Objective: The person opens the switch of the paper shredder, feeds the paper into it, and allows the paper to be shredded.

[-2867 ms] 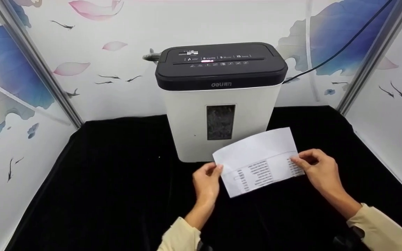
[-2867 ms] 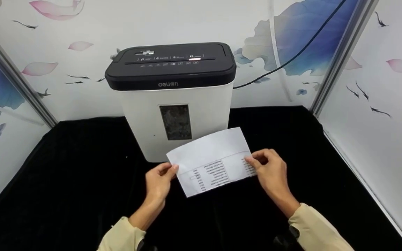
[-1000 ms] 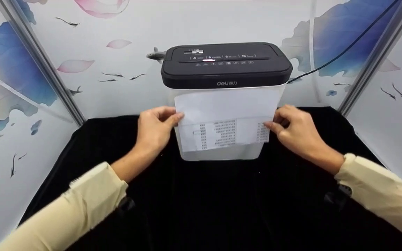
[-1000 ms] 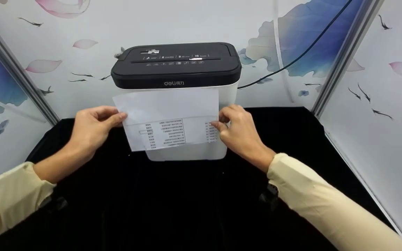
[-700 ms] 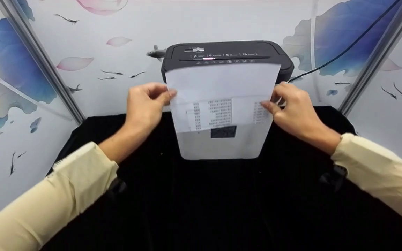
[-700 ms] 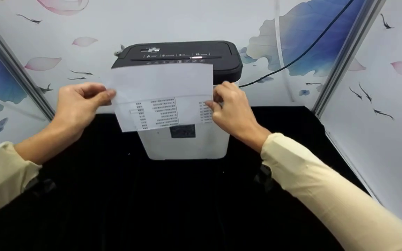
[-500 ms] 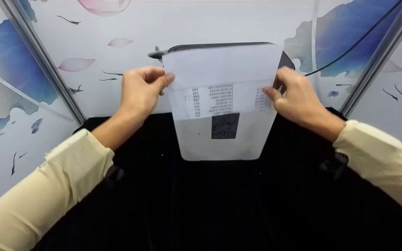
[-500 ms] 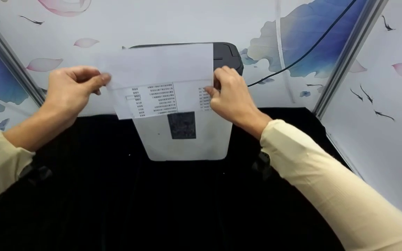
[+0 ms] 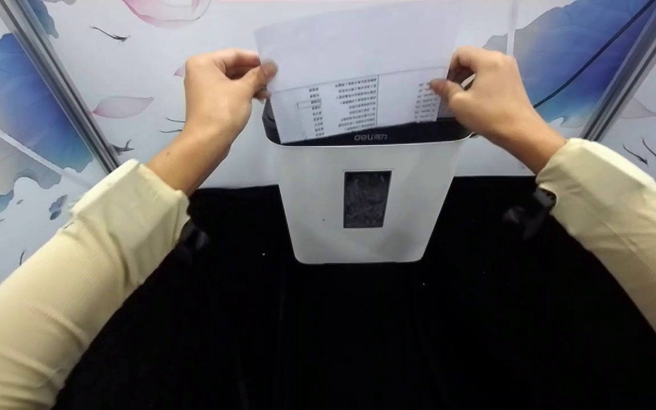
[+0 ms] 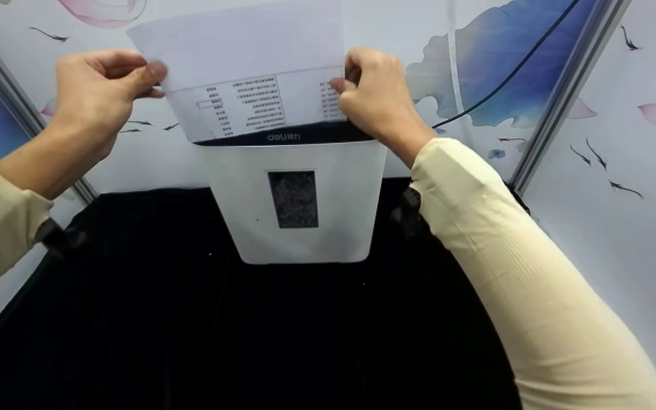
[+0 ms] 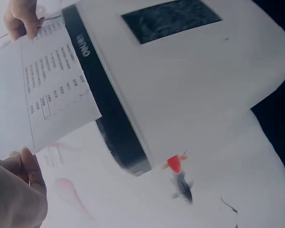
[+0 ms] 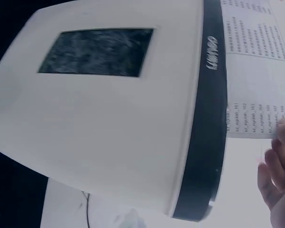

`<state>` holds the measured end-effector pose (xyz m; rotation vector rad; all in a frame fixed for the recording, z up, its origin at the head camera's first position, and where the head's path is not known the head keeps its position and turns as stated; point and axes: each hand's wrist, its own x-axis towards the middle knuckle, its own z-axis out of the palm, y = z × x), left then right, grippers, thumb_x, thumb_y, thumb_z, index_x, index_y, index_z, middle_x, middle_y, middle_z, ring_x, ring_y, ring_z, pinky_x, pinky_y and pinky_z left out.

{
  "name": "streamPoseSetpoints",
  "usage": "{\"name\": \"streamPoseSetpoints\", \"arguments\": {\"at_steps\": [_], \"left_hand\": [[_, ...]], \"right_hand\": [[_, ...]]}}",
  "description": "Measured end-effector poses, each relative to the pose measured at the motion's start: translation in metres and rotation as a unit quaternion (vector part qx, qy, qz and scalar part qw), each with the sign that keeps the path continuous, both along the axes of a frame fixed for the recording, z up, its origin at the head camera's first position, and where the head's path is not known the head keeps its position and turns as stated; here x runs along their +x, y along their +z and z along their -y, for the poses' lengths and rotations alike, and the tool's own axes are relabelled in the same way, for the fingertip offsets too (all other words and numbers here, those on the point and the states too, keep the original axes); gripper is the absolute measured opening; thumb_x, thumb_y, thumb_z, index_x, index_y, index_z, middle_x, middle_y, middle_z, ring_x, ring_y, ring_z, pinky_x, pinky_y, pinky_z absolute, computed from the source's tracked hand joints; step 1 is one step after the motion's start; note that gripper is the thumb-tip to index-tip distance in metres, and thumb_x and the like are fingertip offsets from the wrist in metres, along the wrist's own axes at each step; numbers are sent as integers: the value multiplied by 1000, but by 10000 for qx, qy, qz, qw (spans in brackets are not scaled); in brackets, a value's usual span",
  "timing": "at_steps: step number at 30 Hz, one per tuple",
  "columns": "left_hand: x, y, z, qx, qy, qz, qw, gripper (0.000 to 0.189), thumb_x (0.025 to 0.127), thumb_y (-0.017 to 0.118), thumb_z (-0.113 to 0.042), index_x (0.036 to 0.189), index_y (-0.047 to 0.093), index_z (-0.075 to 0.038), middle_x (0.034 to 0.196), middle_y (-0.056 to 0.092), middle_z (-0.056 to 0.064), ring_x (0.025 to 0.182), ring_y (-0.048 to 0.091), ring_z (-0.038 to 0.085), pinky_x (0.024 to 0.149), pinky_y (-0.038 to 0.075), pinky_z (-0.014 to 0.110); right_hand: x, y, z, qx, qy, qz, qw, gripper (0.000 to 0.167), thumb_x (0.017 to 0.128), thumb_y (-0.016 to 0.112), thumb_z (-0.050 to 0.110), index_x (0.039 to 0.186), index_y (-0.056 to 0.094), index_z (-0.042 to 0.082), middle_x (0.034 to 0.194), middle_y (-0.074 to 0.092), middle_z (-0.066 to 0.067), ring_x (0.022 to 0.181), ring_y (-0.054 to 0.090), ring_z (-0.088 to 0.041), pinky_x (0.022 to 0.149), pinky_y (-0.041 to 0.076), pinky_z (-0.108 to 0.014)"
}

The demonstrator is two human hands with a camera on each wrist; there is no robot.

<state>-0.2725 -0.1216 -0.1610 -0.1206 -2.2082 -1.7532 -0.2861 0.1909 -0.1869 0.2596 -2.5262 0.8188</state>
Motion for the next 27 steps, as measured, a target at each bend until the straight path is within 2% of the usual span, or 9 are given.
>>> {"name": "streamPoseSetpoints", "arguments": {"at_steps": [4,8,10,13,16,19,23,27], "left_hand": [[-11,6,-10,120,12,-73,9999,22,87,76,-13,108,75,-5,95,75,2,78,69,11,84,58,25],[-21,7,-17,-89,132,-362,9992,18,89,75,-14,106,76,-6,95,76,3,81,71,11,84,57,22],[-25,4,-19,-204,206,-560,9980,16,91,74,-13,105,77,-6,97,76,4,83,71,11,85,56,20],[-31,-1,-20,-346,334,-755,9960,15,93,71,-13,106,77,-6,100,77,6,86,72,10,87,56,18],[-36,-4,-21,-412,422,-842,9947,15,95,69,-11,106,77,-5,102,77,7,86,71,9,87,55,18],[-40,-4,-21,-415,462,-904,9940,14,95,68,-10,105,76,-5,102,77,7,85,70,7,86,54,18],[-43,-7,-21,-516,509,-986,9925,14,95,69,-11,105,77,-4,102,77,7,84,68,6,84,54,18],[-46,-10,-24,-587,487,-1011,9920,15,94,69,-11,105,76,-4,104,77,9,85,68,6,83,54,17]], "right_hand": [[-9,6,-4,-301,-223,-13,9993,17,96,69,27,90,65,11,78,59,19,75,53,1,67,41,-17],[-16,10,-7,-506,-313,27,9982,20,94,72,28,95,68,9,72,58,26,67,55,6,62,42,-13],[-19,13,-7,-669,-299,114,9972,16,92,73,27,92,69,11,69,60,28,64,58,6,57,43,-12],[-23,15,-5,-950,-279,358,9944,12,92,73,24,90,71,12,73,69,21,59,61,3,50,46,-13],[-26,14,0,-954,-387,612,9928,12,93,70,24,94,72,12,92,79,4,61,64,0,50,48,-14],[-29,13,4,-721,-513,724,9934,18,96,66,24,104,72,9,117,75,-9,70,67,-1,53,49,-14],[-32,12,5,-697,-544,822,9927,23,96,65,24,109,73,7,120,74,-11,74,69,-2,53,50,-15],[-35,12,3,-924,-545,880,9903,25,95,68,23,110,74,4,118,73,-14,67,69,-1,51,52,-16]]}}
